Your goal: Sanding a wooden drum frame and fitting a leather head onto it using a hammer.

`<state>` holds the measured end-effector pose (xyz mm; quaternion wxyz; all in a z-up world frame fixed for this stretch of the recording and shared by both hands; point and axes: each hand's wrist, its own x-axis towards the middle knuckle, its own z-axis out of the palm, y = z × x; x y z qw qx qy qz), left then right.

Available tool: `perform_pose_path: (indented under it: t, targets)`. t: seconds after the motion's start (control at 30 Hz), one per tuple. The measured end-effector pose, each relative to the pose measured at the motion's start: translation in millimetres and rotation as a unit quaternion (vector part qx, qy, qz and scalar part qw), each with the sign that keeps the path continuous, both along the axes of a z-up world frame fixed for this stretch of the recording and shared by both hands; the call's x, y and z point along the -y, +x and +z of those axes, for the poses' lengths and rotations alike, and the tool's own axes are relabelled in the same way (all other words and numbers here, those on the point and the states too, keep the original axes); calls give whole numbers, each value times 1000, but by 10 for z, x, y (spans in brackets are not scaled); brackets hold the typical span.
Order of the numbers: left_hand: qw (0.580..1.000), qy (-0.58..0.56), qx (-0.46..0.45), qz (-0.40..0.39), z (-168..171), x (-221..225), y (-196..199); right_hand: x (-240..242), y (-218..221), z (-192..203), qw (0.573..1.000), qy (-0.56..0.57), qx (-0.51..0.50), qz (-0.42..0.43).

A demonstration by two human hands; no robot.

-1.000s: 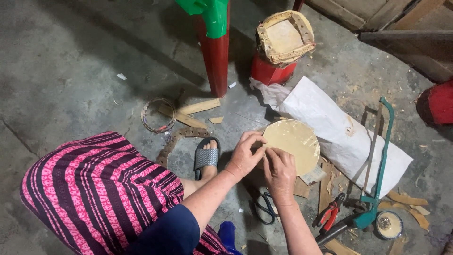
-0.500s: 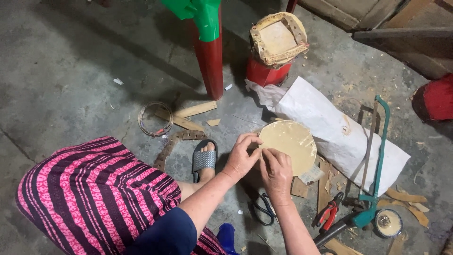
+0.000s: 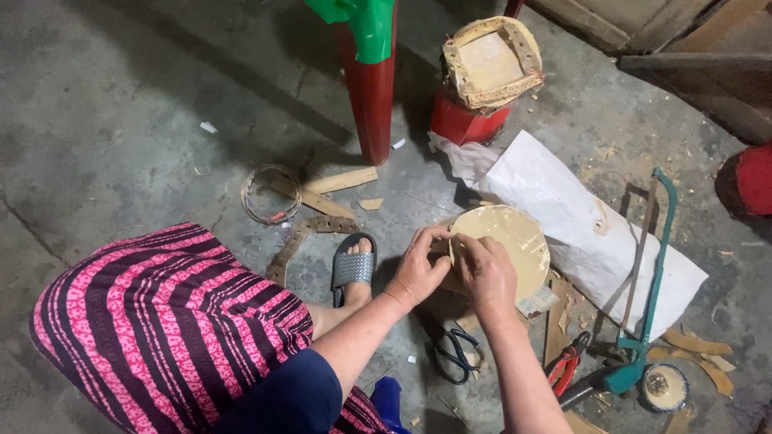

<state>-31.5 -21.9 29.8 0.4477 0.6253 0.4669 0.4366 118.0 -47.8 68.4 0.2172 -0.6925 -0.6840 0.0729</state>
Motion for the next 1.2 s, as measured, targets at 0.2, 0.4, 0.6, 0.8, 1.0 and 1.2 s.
perform_pose_path:
  t: [0.2, 0.4, 0.6, 0.8, 1.0, 1.2]
  targets:
    - [1000, -12, -3, -8, 22, -3, -3, -118, 43, 24, 997, -27, 56, 33]
    - [998, 56, 0, -1, -16, 8, 4, -184, 33, 263, 989, -99, 72, 78]
    - [999, 43, -5, -17, 123, 34, -40, -148, 32, 308, 989, -86, 96, 76]
    - [999, 36, -2, -5, -4, 15, -23, -150, 27, 176, 991, -96, 76, 49]
    - [999, 42, -17, 7, 15, 52, -32, -51, -4, 131, 994, -86, 58, 24]
    - [998, 60, 5, 13, 91, 56, -7, -65, 77, 11, 998, -59, -18, 26]
